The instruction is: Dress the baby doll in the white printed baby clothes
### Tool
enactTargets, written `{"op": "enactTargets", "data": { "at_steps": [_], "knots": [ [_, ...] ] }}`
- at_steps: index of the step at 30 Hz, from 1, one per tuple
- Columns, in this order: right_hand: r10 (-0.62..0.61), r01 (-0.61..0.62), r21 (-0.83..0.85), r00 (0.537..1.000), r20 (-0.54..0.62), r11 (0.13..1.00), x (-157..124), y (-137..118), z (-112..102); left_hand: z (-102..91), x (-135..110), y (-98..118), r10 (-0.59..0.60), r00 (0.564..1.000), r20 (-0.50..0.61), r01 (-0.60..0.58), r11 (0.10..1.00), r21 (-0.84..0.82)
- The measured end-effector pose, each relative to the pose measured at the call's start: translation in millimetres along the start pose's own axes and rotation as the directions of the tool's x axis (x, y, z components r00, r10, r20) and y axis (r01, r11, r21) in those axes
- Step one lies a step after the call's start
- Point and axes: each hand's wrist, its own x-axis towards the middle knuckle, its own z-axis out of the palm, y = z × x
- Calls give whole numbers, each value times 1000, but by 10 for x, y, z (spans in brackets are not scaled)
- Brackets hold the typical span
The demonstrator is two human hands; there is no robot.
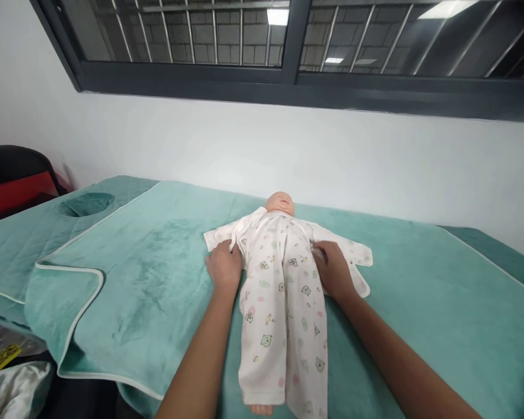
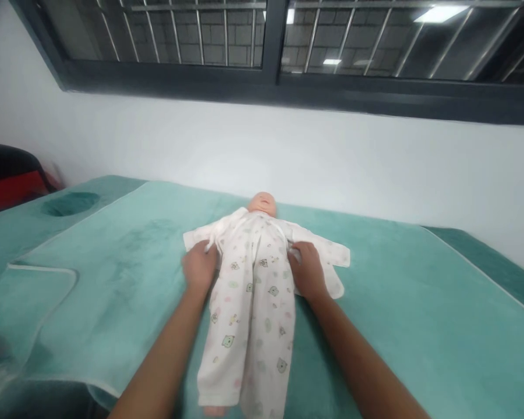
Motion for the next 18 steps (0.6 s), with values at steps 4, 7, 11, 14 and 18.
{"op": "enactTargets", "data": {
  "at_steps": [4, 7, 11, 14, 18],
  "knots": [
    [-123, 140, -91, 977, 172, 986, -469, 39, -218, -29, -28, -33, 14, 1000, -24, -21, 938, -347],
    [-239, 290, -130, 921, 308, 948, -603, -69, -291, -88, -119, -45, 71, 982, -176, -105, 976, -192],
    [-152, 200, -218, 964, 219, 955, -687, -94, -327, -192, -323, -92, 395, 916, -63, -380, 908, 176],
    [-152, 199, -219, 965, 215, 955, -736, -56, -353, -232, -433, -145, 614, 777, 141, -630, 752, 195],
    [-327, 386, -134, 887, 326, 912, -768, -31, -369, -207, -442, -172, 713, 640, 287, -757, 648, 79]
  ]
}}
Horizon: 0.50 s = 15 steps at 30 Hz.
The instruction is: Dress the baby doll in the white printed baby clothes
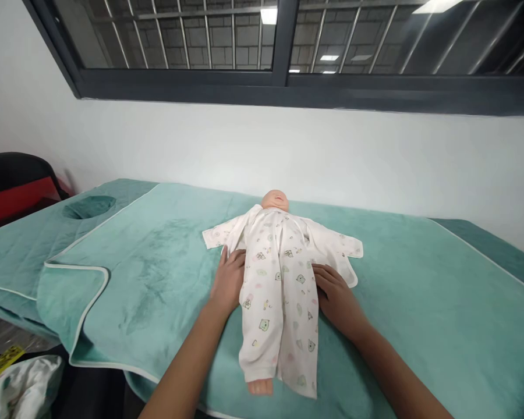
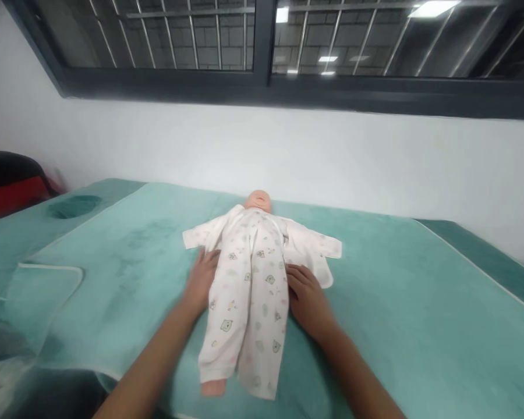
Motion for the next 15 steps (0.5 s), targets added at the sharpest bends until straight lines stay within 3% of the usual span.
{"op": "enactTargets", "data": {
  "at_steps": [5, 8, 11, 15],
  "knots": [
    [3, -2, -48, 1000, 26, 999, 86, -38, 56, 45, 113, -8, 52, 998, 17, -51, 996, -69],
    [3, -3, 13, 1000, -1, 1000, 231, -143, 92, 37, 203, 38, 71, 997, 17, -68, 989, -134],
    [131, -119, 172, 990, -58, 978, 382, -261, 130, -27, 276, 123, 29, 999, 13, -25, 962, -271],
    [375, -309, 406, 922, -92, 860, 497, -316, 226, -144, 305, 236, -74, 997, 6, 69, 892, -446]
  ]
}}
